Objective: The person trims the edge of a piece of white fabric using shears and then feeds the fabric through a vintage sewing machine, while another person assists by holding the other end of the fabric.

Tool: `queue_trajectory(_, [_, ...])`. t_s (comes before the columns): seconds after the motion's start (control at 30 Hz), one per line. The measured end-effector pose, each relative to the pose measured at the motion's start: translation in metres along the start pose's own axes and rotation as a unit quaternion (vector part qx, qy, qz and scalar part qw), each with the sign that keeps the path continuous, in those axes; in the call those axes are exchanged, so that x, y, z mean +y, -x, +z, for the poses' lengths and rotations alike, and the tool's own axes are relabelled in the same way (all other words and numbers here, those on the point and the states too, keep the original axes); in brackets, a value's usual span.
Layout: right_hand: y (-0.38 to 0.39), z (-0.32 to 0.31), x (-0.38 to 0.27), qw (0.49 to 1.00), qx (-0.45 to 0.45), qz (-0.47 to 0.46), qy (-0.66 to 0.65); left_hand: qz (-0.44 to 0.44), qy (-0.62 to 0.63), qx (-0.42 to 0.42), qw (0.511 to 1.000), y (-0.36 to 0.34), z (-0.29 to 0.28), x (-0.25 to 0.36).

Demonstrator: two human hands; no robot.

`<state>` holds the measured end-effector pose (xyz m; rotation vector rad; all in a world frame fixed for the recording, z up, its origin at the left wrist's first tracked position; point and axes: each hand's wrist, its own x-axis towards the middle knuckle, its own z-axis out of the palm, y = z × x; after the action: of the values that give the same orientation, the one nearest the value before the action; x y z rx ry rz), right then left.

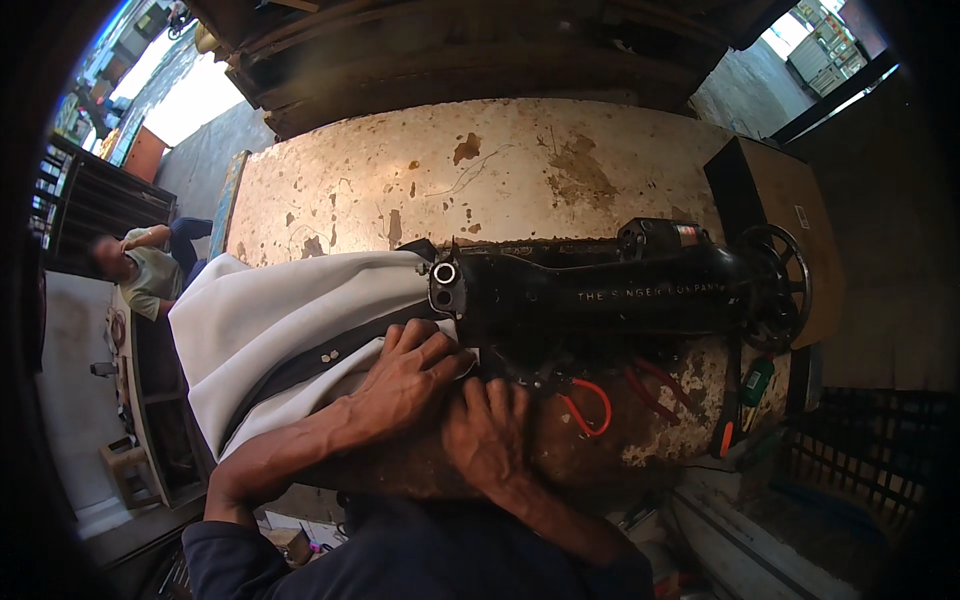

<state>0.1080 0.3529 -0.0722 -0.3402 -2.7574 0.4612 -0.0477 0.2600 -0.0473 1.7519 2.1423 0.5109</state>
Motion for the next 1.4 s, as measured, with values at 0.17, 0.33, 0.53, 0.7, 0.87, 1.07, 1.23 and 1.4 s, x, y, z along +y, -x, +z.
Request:
queue_trajectory(0.17, [0.001, 0.002, -0.001, 1.0, -0.023, -0.013, 0.007, 0.002, -0.024, -0.021, 1.0, 0.0, 0.001, 0.001])
queue_trajectory(0.33, [0.006, 0.004, 0.003, 1.0, -0.028, -0.013, 0.001, -0.007, -0.035, -0.035, 0.999, 0.0, 0.006, 0.004])
queue_trajectory(0.53, [-0.01, -0.03, 0.021, 0.988, -0.139, -0.038, -0.056, 0.002, -0.056, -0.003, 0.998, 0.001, 0.004, 0.006])
queue_trajectory(0.7, [-0.032, -0.042, 0.057, 0.977, -0.123, -0.122, -0.123, -0.017, -0.025, 0.005, 1.0, 0.001, -0.004, 0.012])
queue_trajectory(0.87, [-0.043, -0.062, 0.072, 0.993, -0.015, -0.05, -0.105, 0.01, -0.035, 0.01, 0.999, 0.007, 0.007, 0.005])
queue_trajectory(1.07, [-0.06, -0.037, 0.108, 0.994, -0.053, -0.05, -0.081, 0.034, -0.084, 0.016, 0.996, 0.017, 0.015, 0.002])
queue_trajectory(1.23, [-0.069, -0.034, 0.101, 0.986, -0.105, -0.088, -0.093, 0.038, -0.062, 0.028, 0.997, 0.016, 0.017, -0.003])
queue_trajectory(1.4, [-0.049, -0.029, 0.1, 0.983, -0.112, -0.143, -0.037, 0.057, -0.059, 0.041, 0.996, 0.013, 0.017, -0.01])
